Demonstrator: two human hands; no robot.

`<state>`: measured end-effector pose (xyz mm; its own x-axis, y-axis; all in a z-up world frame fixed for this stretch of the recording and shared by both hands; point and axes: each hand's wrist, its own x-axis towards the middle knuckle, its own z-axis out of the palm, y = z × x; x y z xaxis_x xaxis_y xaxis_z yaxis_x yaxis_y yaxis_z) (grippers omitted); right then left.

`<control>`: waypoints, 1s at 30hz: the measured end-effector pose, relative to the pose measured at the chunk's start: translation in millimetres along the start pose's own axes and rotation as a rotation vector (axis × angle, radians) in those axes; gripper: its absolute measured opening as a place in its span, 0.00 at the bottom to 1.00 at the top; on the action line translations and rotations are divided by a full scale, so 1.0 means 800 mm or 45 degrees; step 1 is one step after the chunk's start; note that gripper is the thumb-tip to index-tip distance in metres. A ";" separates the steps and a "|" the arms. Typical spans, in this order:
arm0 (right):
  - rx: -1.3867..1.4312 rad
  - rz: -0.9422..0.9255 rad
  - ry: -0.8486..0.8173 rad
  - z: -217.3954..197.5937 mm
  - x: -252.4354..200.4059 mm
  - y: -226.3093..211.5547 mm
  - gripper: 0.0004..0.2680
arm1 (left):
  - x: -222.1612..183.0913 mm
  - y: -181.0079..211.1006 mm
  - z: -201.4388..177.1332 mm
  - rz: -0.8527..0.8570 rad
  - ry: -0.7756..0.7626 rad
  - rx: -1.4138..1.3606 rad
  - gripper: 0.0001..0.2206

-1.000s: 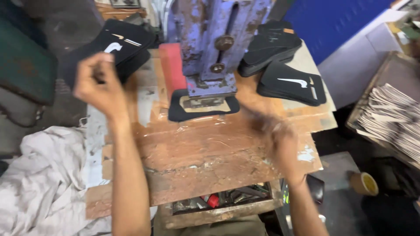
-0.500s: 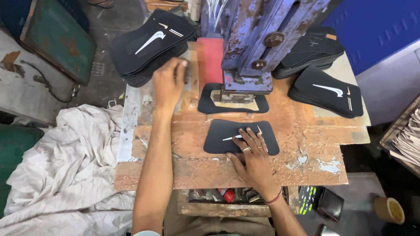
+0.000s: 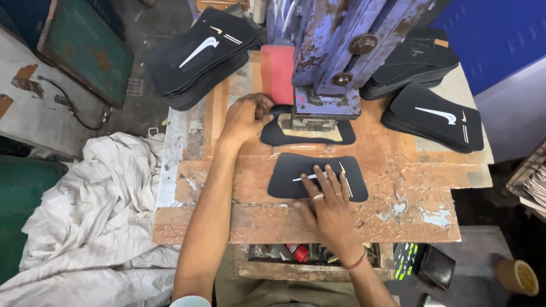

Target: Stamping logos onto black fabric pieces using a manual press machine.

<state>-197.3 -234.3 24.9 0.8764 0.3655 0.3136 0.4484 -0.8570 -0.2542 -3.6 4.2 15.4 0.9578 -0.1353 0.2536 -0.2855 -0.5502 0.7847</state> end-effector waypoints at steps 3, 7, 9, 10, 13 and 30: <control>-0.122 -0.104 0.047 0.008 -0.010 -0.030 0.26 | 0.006 -0.022 0.010 -0.077 -0.047 -0.128 0.12; -0.096 -0.072 -0.103 0.009 -0.028 -0.039 0.29 | 0.005 -0.011 0.023 -0.095 -0.028 -0.103 0.11; -0.092 -0.129 -0.118 0.012 -0.028 -0.030 0.29 | 0.010 -0.005 0.036 -0.019 0.193 0.072 0.08; -0.094 -0.136 -0.117 0.015 -0.015 -0.023 0.29 | 0.015 -0.010 0.037 -0.020 0.200 0.071 0.08; -0.002 -0.229 -0.052 0.033 0.033 0.003 0.29 | 0.022 -0.019 0.023 0.227 0.587 0.179 0.05; -0.239 -0.139 -0.116 0.055 0.099 0.007 0.27 | 0.005 -0.014 -0.059 0.231 1.165 -0.438 0.05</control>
<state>-117.4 -193.9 7.9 0.8407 0.4834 0.2440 0.5080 -0.8601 -0.0463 2.2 48.8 34.0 0.5454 0.5736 0.6112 -0.5582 -0.2954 0.7753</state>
